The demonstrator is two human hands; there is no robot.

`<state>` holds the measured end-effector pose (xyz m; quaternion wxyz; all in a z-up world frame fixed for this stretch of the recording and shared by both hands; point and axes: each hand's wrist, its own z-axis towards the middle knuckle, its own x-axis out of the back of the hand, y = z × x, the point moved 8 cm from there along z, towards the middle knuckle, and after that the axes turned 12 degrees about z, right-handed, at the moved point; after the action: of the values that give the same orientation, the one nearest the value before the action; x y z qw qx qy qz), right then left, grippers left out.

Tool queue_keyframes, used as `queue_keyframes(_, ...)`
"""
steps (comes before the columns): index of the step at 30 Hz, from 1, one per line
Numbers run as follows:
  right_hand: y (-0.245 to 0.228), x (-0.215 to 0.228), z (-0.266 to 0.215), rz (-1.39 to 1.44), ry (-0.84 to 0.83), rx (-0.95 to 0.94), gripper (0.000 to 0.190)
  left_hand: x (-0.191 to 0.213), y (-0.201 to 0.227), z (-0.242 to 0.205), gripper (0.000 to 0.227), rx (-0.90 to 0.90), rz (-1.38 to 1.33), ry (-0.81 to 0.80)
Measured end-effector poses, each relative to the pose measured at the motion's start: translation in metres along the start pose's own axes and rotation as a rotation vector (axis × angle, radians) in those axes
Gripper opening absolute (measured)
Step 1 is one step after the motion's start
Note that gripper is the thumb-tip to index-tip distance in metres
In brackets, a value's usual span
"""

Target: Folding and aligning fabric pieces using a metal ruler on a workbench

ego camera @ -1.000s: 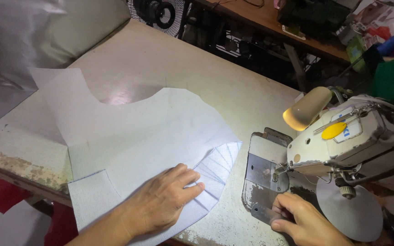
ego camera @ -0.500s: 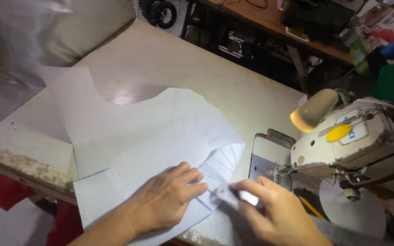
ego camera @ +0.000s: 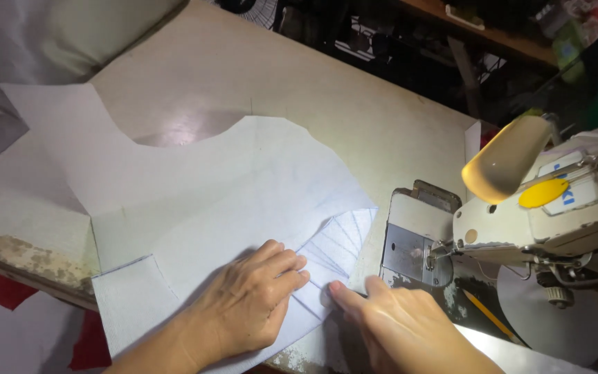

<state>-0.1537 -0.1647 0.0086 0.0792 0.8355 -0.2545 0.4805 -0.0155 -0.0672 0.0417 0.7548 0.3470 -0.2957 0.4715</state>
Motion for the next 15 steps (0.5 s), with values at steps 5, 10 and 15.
queue_keyframes(5, 0.050, -0.052, -0.021, 0.058, -0.017, -0.067, 0.077, -0.001, -0.001, -0.003, 0.027, -0.024, 0.006, -0.008)
queue_keyframes(10, 0.093, -0.056, -0.037, 0.091, 0.205, -0.110, 0.054, 0.000, -0.002, -0.007, 0.029, -0.042, 0.038, -0.036)
queue_keyframes(15, -0.001, 0.017, -0.024, 0.141, 0.341, 0.045, 0.043, -0.003, -0.003, -0.011, 0.034, -0.040, 0.076, -0.066)
